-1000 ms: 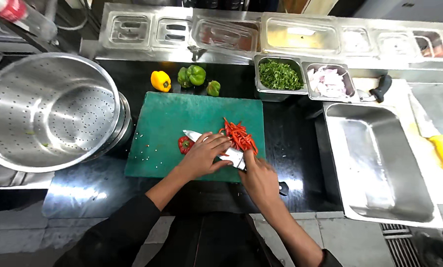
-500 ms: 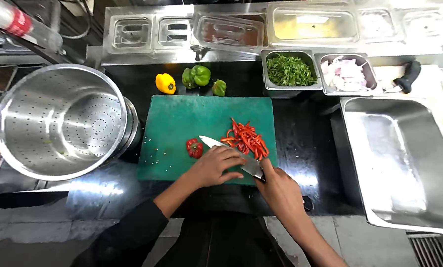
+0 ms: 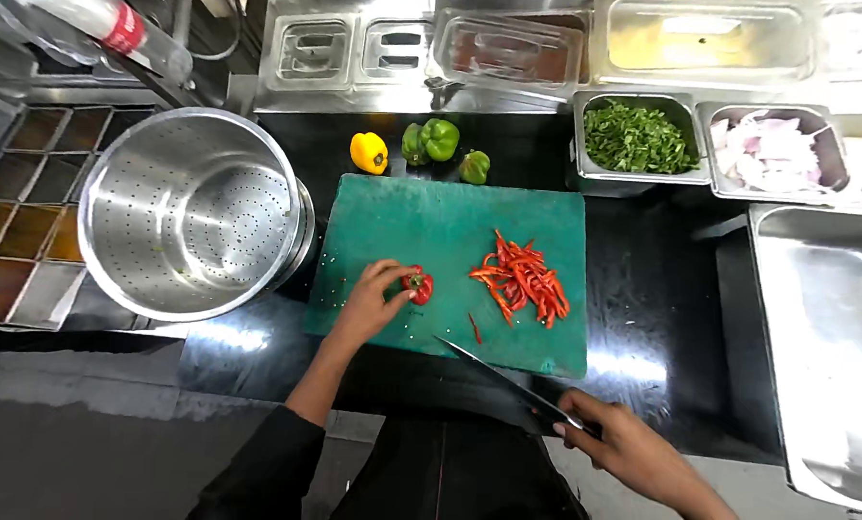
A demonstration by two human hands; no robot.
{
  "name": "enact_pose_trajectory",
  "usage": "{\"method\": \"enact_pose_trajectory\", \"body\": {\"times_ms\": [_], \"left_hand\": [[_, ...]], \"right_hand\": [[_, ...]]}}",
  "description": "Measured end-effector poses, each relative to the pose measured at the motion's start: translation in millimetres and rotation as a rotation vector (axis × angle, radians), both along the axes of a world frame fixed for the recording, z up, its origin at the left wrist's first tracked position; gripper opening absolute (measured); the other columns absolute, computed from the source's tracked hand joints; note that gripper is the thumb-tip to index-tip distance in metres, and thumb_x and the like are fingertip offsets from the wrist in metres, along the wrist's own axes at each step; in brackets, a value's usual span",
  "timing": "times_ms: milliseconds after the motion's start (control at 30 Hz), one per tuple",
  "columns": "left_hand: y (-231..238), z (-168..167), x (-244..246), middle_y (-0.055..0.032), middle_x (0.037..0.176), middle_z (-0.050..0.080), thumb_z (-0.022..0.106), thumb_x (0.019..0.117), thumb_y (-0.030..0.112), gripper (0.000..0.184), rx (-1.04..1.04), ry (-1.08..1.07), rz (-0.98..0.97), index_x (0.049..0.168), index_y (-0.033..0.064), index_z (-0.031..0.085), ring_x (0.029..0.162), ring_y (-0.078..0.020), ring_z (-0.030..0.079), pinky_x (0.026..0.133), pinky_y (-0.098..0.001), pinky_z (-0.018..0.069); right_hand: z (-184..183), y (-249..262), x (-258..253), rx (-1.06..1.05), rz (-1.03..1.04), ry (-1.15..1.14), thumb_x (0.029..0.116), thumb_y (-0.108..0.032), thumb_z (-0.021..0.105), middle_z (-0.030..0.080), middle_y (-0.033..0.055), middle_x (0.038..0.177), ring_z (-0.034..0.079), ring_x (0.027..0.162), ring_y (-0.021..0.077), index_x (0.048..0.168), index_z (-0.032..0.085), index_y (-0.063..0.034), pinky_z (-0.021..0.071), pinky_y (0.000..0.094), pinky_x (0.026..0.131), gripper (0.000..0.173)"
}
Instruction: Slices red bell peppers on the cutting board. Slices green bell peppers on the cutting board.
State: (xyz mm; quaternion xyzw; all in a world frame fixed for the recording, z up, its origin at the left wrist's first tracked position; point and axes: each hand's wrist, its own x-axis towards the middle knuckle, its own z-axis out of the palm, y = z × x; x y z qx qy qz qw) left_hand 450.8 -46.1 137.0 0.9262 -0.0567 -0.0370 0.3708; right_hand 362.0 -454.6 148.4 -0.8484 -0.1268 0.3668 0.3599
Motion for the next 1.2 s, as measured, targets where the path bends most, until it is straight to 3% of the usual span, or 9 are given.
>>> {"method": "enact_pose_trajectory", "body": {"times_ms": [67,233,567,667,733,900,1000,1100,1200], "left_hand": [[-9,-11,-1,-0.0152,0.124,0.064,0.075,0.0928,0.015,0.029,0.032,-0.108,-0.015,0.121,0.0088,0.074,0.118,-0.0323,0.061,0.1,-0.0489,0.0521],[-16,-16,6,-0.0144,0.117,0.066,0.07,0.0962,0.012,0.014,0.12,-0.197,-0.027,0.107,0.0084,0.078,0.113,-0.0314,0.063,0.098,-0.0458,0.0536],[-25,-10,0,-0.0152,0.113,0.07,0.065,0.0994,0.012,0.014,0.115,-0.315,0.095,0.105,0.0014,0.072,0.106,-0.032,0.067,0.093,-0.0464,0.056],[-38,-12,-4,-0.015,0.108,0.07,0.068,0.0977,0.012,0.012,0.167,-0.215,0.101,0.101,0.0016,0.073,0.102,-0.0319,0.068,0.091,-0.0466,0.0568],[-48,-7,-6,-0.0153,0.105,0.069,0.07,0.0968,0.011,0.011,0.136,-0.123,0.131,0.1,0.0011,0.074,0.092,-0.0283,0.069,0.084,-0.043,0.0589],[-50,3,-6,-0.0159,0.113,0.067,0.07,0.0969,0.011,0.015,0.061,0.049,0.131,0.108,0.0016,0.073,0.089,-0.0232,0.07,0.082,-0.0376,0.06],[-49,-6,-5,-0.0173,0.115,0.065,0.077,0.0929,0.02,0.026,0.096,0.021,0.078,0.111,0.0024,0.071,0.094,-0.0285,0.068,0.082,-0.0427,0.0583],[-41,-6,0,-0.0162,0.12,0.068,0.076,0.0912,0.01,0.021,0.064,-0.071,-0.073,0.111,0.0033,0.073,0.112,-0.0332,0.065,0.097,-0.0471,0.0538],[-33,-6,7,-0.0136,0.122,0.069,0.073,0.0917,0.003,0.018,0.023,-0.12,-0.19,0.109,0.0034,0.075,0.117,-0.03,0.065,0.103,-0.0448,0.0521]], "right_hand": [[-2,-7,8,-0.036,-0.066,-0.029,0.0988,-0.038,0.062,0.071,0.0053,0.078,0.068,0.061,0.0204,0.116,0.066,-0.0112,0.0583,0.0441,0.059,0.032],[6,-5,28,-0.083,-0.297,-0.16,0.0998,-0.036,0.058,0.069,-0.0035,0.07,0.062,0.051,0.0107,0.11,0.064,-0.0155,0.0527,0.0321,0.048,0.024],[20,67,16,0.128,-0.352,0.089,0.1071,-0.034,0.049,0.065,-0.0002,0.069,0.064,0.052,0.0126,0.125,0.057,-0.0126,0.0557,0.03,0.049,0.029],[24,85,13,0.079,-0.348,0.117,0.1085,-0.034,0.046,0.063,0.0013,0.069,0.063,0.052,0.0139,0.129,0.055,-0.0128,0.056,0.0321,0.05,0.031],[23,93,11,0.019,-0.302,0.088,0.1086,-0.036,0.045,0.063,0.0029,0.071,0.064,0.055,0.0164,0.13,0.055,-0.0138,0.0567,0.0362,0.054,0.033],[28,105,8,-0.2,-0.186,-0.07,0.1081,-0.038,0.044,0.067,0.0118,0.078,0.068,0.073,0.0327,0.133,0.058,-0.0141,0.0541,0.0528,0.068,0.038],[28,107,10,-0.291,-0.19,-0.129,0.1085,-0.038,0.044,0.069,0.0146,0.081,0.07,0.078,0.0367,0.13,0.06,-0.0125,0.0538,0.055,0.07,0.037],[31,106,16,-0.307,-0.217,-0.132,0.109,-0.037,0.045,0.067,0.014,0.08,0.069,0.077,0.0354,0.127,0.06,-0.0124,0.0533,0.054,0.07,0.034],[35,107,17,-0.299,-0.207,-0.118,0.1095,-0.034,0.045,0.065,0.0126,0.078,0.068,0.076,0.0331,0.123,0.058,-0.0104,0.0537,0.0509,0.071,0.03]]}}
